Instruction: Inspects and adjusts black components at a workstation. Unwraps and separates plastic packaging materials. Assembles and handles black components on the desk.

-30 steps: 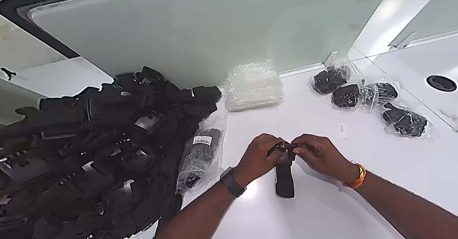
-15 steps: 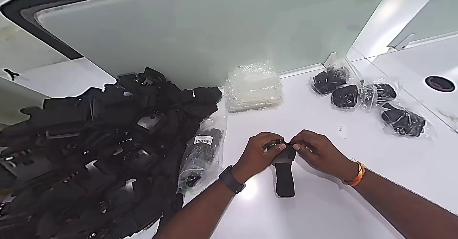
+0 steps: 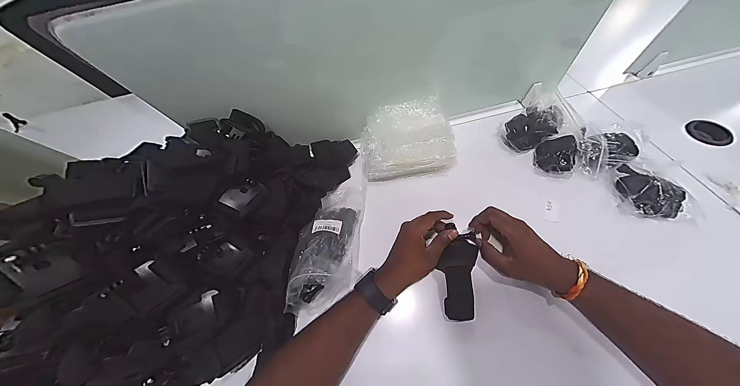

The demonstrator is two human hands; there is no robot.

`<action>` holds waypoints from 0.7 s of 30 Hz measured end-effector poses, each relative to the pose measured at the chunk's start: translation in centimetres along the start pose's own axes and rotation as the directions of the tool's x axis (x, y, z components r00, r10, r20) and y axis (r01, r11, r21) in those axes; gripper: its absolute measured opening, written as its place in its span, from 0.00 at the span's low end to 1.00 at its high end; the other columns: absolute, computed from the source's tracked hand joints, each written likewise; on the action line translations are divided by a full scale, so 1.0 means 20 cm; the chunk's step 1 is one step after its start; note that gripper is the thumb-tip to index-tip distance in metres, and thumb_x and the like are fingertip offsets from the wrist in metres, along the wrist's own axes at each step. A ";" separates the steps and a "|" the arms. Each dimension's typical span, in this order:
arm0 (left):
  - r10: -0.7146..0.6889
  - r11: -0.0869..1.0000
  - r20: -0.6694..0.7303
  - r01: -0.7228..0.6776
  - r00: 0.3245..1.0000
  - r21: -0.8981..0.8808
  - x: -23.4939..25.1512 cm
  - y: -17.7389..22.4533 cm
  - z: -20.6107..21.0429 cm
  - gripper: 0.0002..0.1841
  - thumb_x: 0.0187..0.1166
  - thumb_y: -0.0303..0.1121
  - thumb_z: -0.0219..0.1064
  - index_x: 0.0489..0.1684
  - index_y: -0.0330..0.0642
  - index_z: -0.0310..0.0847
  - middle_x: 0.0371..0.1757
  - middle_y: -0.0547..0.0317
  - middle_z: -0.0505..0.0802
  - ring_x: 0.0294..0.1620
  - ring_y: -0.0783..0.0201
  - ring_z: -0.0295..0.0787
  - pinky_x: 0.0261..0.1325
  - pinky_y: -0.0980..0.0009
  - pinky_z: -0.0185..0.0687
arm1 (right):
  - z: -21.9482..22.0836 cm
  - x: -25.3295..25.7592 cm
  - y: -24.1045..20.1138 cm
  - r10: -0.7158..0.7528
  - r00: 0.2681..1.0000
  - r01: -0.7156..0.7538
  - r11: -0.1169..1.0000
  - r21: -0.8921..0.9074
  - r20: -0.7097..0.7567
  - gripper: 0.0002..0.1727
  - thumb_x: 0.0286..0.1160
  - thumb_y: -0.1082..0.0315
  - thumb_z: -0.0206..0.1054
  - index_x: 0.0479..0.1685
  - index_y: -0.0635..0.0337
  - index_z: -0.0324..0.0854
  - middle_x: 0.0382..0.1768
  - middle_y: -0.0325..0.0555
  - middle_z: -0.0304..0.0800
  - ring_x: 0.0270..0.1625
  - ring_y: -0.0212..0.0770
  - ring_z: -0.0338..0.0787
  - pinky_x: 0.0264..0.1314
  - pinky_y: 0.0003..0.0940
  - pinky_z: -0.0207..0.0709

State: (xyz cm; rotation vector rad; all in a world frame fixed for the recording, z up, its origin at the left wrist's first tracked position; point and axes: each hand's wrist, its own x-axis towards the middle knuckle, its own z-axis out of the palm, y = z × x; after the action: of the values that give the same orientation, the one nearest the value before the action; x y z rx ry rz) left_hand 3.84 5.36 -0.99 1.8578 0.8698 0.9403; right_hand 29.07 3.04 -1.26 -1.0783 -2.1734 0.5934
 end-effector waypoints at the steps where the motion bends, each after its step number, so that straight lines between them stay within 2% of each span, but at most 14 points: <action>1: 0.014 1.000 -0.015 -0.013 1.000 0.016 0.00 0.00 0.00 0.18 0.85 0.37 0.66 0.65 0.33 0.83 0.44 0.58 0.95 0.46 0.70 0.92 0.56 0.70 0.88 | -0.01 0.00 0.00 0.001 1.000 -0.001 1.000 0.009 0.012 0.20 0.77 0.62 0.63 0.64 0.61 0.80 0.47 0.45 0.83 0.44 0.31 0.81 0.48 0.24 0.79; 2: 0.031 0.999 -0.026 -0.030 0.999 0.038 -0.01 0.00 0.00 0.18 0.85 0.38 0.66 0.64 0.34 0.84 0.46 0.57 0.95 0.49 0.69 0.92 0.60 0.67 0.87 | -0.01 0.00 0.00 0.001 1.000 -0.001 1.000 0.003 0.023 0.22 0.79 0.58 0.62 0.67 0.60 0.80 0.48 0.45 0.83 0.46 0.32 0.81 0.50 0.25 0.78; 3: 0.056 0.997 -0.036 -0.054 0.998 0.052 -0.01 0.00 0.00 0.18 0.85 0.39 0.66 0.64 0.34 0.85 0.48 0.56 0.96 0.52 0.67 0.92 0.63 0.65 0.86 | -0.01 0.00 0.00 0.000 1.000 0.000 1.000 -0.010 0.030 0.22 0.82 0.55 0.61 0.65 0.59 0.82 0.47 0.45 0.84 0.46 0.34 0.82 0.51 0.28 0.79; 6: 0.153 0.988 -0.065 -0.151 0.986 0.033 -0.01 0.00 0.01 0.17 0.85 0.36 0.67 0.61 0.30 0.85 0.48 0.53 0.96 0.52 0.67 0.92 0.62 0.68 0.86 | 0.00 -0.01 0.00 0.000 1.000 0.001 0.998 -0.066 0.010 0.20 0.88 0.50 0.57 0.51 0.55 0.88 0.40 0.43 0.88 0.45 0.37 0.86 0.52 0.38 0.78; 8: 0.167 0.985 -0.076 -0.170 0.983 -0.024 0.00 0.00 0.01 0.16 0.84 0.34 0.67 0.59 0.29 0.85 0.47 0.53 0.96 0.50 0.69 0.92 0.59 0.70 0.87 | 0.00 -0.01 0.00 -0.025 0.999 0.023 0.996 -0.082 -0.022 0.18 0.88 0.51 0.59 0.51 0.53 0.88 0.39 0.41 0.89 0.43 0.36 0.85 0.50 0.38 0.76; 13: 0.131 0.985 -0.055 -0.137 0.990 -0.110 0.00 0.00 0.00 0.13 0.84 0.32 0.67 0.54 0.29 0.86 0.41 0.56 0.95 0.43 0.72 0.92 0.53 0.74 0.88 | 0.01 -0.01 -0.01 -0.098 0.990 0.089 0.993 -0.081 -0.103 0.11 0.79 0.61 0.65 0.52 0.53 0.87 0.40 0.40 0.89 0.43 0.34 0.84 0.49 0.35 0.75; 18: 0.170 0.984 -0.057 -0.173 0.984 -0.037 -0.01 0.00 0.01 0.13 0.84 0.34 0.68 0.53 0.31 0.88 0.44 0.56 0.96 0.45 0.73 0.91 0.54 0.74 0.87 | 0.00 -0.01 0.01 -0.069 0.997 0.067 0.997 -0.041 -0.040 0.21 0.82 0.49 0.62 0.58 0.55 0.86 0.41 0.40 0.87 0.43 0.34 0.82 0.51 0.37 0.73; 21: 0.191 0.981 -0.057 -0.192 0.980 -0.019 -0.01 0.00 0.02 0.14 0.83 0.34 0.68 0.53 0.29 0.88 0.43 0.54 0.96 0.44 0.73 0.92 0.53 0.75 0.87 | 0.01 -0.02 0.01 -0.074 0.994 0.070 0.996 -0.047 -0.081 0.17 0.86 0.53 0.61 0.53 0.54 0.89 0.37 0.39 0.89 0.41 0.34 0.84 0.51 0.37 0.73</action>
State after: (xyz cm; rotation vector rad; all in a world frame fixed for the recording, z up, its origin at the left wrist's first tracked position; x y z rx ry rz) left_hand 4.05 5.11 -1.18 1.9274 0.7172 1.1205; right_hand 29.22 2.82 -1.54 -1.0241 -2.1524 0.4628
